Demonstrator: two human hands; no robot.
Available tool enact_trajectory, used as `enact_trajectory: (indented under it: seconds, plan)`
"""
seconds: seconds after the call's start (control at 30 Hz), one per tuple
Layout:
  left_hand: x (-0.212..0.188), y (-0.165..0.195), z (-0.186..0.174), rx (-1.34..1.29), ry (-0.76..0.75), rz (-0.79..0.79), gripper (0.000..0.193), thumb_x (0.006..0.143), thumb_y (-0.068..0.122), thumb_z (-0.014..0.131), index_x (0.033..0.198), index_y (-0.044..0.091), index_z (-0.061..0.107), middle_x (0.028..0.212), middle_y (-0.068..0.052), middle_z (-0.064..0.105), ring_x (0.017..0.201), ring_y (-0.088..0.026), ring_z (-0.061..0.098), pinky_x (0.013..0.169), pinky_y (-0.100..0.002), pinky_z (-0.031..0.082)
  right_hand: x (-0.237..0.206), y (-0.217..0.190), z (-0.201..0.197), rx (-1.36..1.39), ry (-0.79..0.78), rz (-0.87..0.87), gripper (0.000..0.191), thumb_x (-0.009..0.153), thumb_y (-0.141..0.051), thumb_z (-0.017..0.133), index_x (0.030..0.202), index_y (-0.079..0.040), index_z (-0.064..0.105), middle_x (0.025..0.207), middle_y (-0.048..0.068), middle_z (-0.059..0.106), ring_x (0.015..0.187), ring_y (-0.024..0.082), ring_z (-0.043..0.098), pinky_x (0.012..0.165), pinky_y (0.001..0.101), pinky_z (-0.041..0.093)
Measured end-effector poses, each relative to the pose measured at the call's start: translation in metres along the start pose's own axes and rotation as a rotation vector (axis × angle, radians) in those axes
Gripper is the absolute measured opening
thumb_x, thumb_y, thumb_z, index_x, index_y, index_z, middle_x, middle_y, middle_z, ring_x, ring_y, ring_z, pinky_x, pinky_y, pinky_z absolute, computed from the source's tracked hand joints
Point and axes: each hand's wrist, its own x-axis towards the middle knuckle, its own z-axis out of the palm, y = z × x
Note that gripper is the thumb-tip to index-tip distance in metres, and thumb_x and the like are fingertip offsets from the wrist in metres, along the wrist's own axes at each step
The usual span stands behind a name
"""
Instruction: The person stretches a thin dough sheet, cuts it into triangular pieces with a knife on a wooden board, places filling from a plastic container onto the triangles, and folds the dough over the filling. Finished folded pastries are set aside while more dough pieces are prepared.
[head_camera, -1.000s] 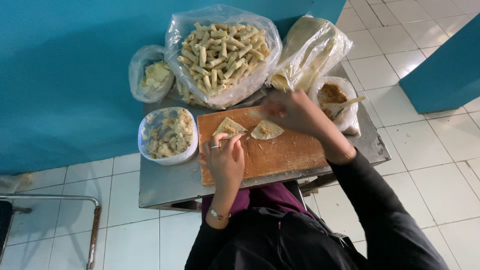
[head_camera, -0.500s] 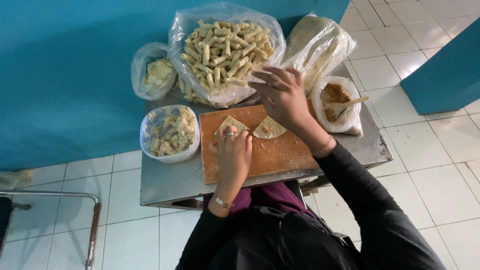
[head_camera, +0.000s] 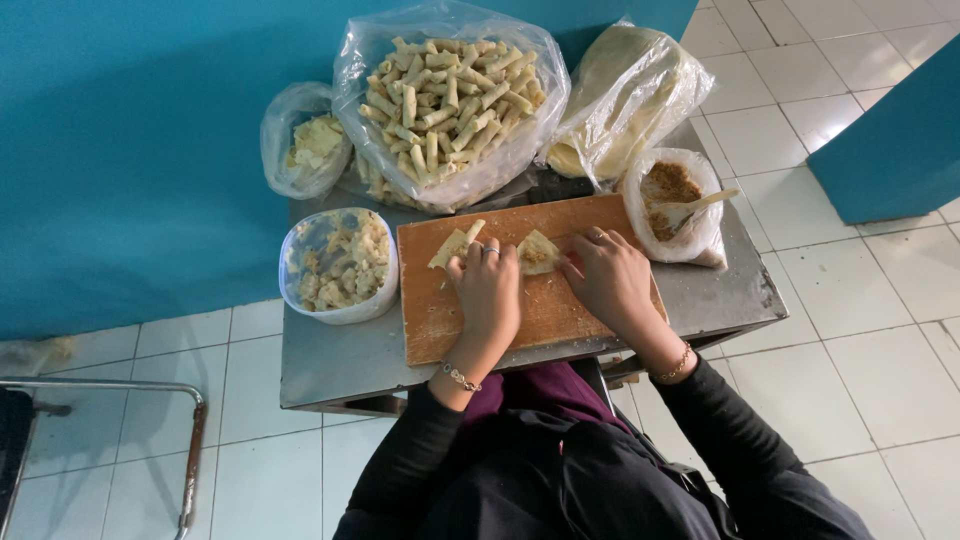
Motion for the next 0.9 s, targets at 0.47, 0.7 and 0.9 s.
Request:
enact_trajectory:
  seconds: [0.47, 0.7, 0.9]
  plan:
    - [0.017, 0.008, -0.018, -0.497, -0.032, 0.078, 0.036, 0.089, 0.0, 0.064, 0.125, -0.001, 0.059, 0.089, -0.018, 0.07, 0.087, -0.037, 0.066, 0.084, -0.049, 0.047, 0.003, -0.013, 0.004, 0.381, 0.079, 0.099, 0.033, 0.086, -0.02, 0.075, 0.116, -0.017, 0.064, 0.094, 0.0, 0.076, 0.085, 0.024, 0.074, 0.068, 0.0386, 0.057]
    - [0.019, 0.001, -0.009, -0.43, -0.106, 0.21, 0.043, 0.084, -0.006, 0.061, 0.126, -0.002, 0.06, 0.09, -0.019, 0.071, 0.095, -0.036, 0.067, 0.086, -0.045, 0.048, 0.004, -0.014, 0.005, 0.49, 0.08, 0.042, 0.05, 0.087, -0.014, 0.074, 0.134, -0.014, 0.056, 0.093, 0.007, 0.076, 0.082, 0.026, 0.076, 0.07, 0.0369, 0.059]
    - [0.019, -0.005, -0.006, -0.451, -0.18, 0.228, 0.039, 0.086, -0.01, 0.058, 0.124, -0.005, 0.062, 0.094, -0.022, 0.068, 0.097, -0.039, 0.066, 0.088, -0.046, 0.049, 0.001, -0.013, 0.004, 0.452, -0.033, -0.053, 0.056, 0.09, -0.009, 0.07, 0.142, -0.014, 0.052, 0.093, 0.009, 0.076, 0.082, 0.029, 0.075, 0.071, 0.0391, 0.058]
